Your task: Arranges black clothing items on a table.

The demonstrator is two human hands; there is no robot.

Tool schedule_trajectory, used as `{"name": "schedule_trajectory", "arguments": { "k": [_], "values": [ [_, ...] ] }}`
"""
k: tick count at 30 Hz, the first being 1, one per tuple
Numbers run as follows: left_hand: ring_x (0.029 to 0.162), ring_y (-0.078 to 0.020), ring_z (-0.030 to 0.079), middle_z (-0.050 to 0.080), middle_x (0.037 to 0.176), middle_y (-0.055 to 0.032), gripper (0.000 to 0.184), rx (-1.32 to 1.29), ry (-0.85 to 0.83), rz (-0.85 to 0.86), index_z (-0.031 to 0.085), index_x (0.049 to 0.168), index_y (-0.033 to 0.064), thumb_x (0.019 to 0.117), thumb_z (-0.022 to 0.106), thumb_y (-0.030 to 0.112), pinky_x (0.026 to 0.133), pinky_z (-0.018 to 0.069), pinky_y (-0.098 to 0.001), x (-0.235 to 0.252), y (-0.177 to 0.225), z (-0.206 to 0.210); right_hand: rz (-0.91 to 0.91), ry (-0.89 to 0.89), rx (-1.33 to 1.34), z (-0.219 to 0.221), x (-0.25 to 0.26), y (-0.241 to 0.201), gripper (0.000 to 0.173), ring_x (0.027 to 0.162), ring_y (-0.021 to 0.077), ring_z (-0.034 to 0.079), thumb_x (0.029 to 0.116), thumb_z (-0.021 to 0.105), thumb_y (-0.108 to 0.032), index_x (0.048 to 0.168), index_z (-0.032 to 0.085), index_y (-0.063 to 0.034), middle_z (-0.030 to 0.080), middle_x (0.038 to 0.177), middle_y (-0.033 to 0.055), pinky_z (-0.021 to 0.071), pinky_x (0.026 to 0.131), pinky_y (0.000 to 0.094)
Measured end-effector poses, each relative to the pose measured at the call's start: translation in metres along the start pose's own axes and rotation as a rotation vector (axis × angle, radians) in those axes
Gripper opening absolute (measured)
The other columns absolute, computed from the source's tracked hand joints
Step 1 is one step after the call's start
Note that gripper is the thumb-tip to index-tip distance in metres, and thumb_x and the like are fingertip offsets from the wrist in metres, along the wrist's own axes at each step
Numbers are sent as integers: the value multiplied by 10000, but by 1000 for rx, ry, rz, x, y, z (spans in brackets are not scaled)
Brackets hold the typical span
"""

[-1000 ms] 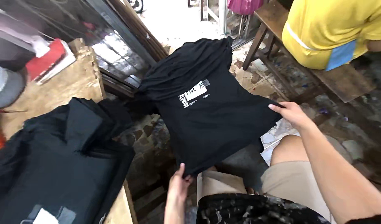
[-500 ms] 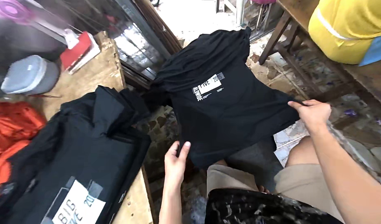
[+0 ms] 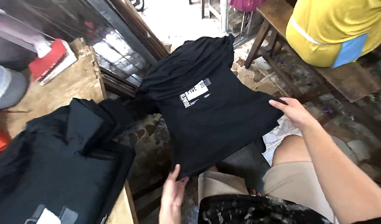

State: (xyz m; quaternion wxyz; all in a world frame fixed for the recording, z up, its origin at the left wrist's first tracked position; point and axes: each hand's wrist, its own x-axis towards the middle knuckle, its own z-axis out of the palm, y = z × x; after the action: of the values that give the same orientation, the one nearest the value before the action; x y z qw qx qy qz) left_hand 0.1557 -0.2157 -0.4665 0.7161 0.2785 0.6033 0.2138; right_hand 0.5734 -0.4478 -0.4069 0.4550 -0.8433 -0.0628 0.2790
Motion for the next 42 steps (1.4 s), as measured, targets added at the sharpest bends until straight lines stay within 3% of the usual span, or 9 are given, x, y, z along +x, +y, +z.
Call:
{"name": "schedule_trajectory", "arguments": {
  "k": [4,7,11,14,19,21,25,31,42],
  "values": [
    [970,-266,691,664,1193,-161,396,-134,16,216,503,1388,60,1097,430,318,803,596,-453,-20,52,-8,16,249,-114,46,-5,28,539,1200,434,590,923,768,-408,1125,692,86,610,1275,304,457,1028,632],
    [694,-159,619,646,999,-141,386,485,139,310,516,1361,-37,1086,494,233,608,545,-316,-15,57,2,188,175,-407,66,-7,37,547,1163,485,628,910,761,-466,1136,731,32,670,1202,309,475,964,679],
    [1089,-275,696,732,1128,-150,397,1266,28,475,708,1230,62,1006,628,380,965,539,-528,-31,73,20,127,336,-207,47,-10,14,546,1167,514,611,901,790,-416,1187,703,41,660,1186,337,445,981,705],
    [812,-177,719,731,962,-97,271,697,-82,742,662,1191,13,1054,551,218,713,622,-347,-22,60,31,50,419,-42,30,-3,-7,499,1131,468,601,903,794,-339,1156,680,76,645,1163,332,431,975,667],
    [1249,-373,614,637,1315,-260,671,1195,253,309,635,1323,-34,1009,564,553,1078,466,-554,38,-21,31,-33,348,-73,15,5,-19,505,1080,432,623,858,847,-331,1127,688,66,658,1129,308,458,943,650],
    [970,-265,729,700,1153,-212,648,973,218,117,585,1351,-43,972,684,473,854,613,-432,53,-44,28,61,190,-185,8,3,-17,562,1184,464,593,838,869,-297,1227,651,45,632,1237,311,446,1002,670],
    [523,-142,528,551,708,-56,248,181,-51,-320,569,1090,83,1054,535,326,490,504,-288,37,-11,18,195,-110,-167,-1,-2,-7,547,1127,366,626,992,680,-379,1283,603,77,642,1230,272,488,992,560],
    [789,-304,686,672,931,-192,611,-191,-262,-176,585,1225,53,1049,347,587,743,600,-468,8,73,-19,89,249,-182,41,-2,37,541,1205,454,586,906,784,-429,1103,713,70,627,1244,308,448,1028,655],
    [1071,-268,660,662,1240,-181,619,1216,-24,284,571,1386,49,993,617,524,918,534,-470,-10,83,56,248,42,-625,56,-4,44,555,1176,506,620,950,712,-458,1161,703,55,661,1201,330,473,965,685]
  ]
}}
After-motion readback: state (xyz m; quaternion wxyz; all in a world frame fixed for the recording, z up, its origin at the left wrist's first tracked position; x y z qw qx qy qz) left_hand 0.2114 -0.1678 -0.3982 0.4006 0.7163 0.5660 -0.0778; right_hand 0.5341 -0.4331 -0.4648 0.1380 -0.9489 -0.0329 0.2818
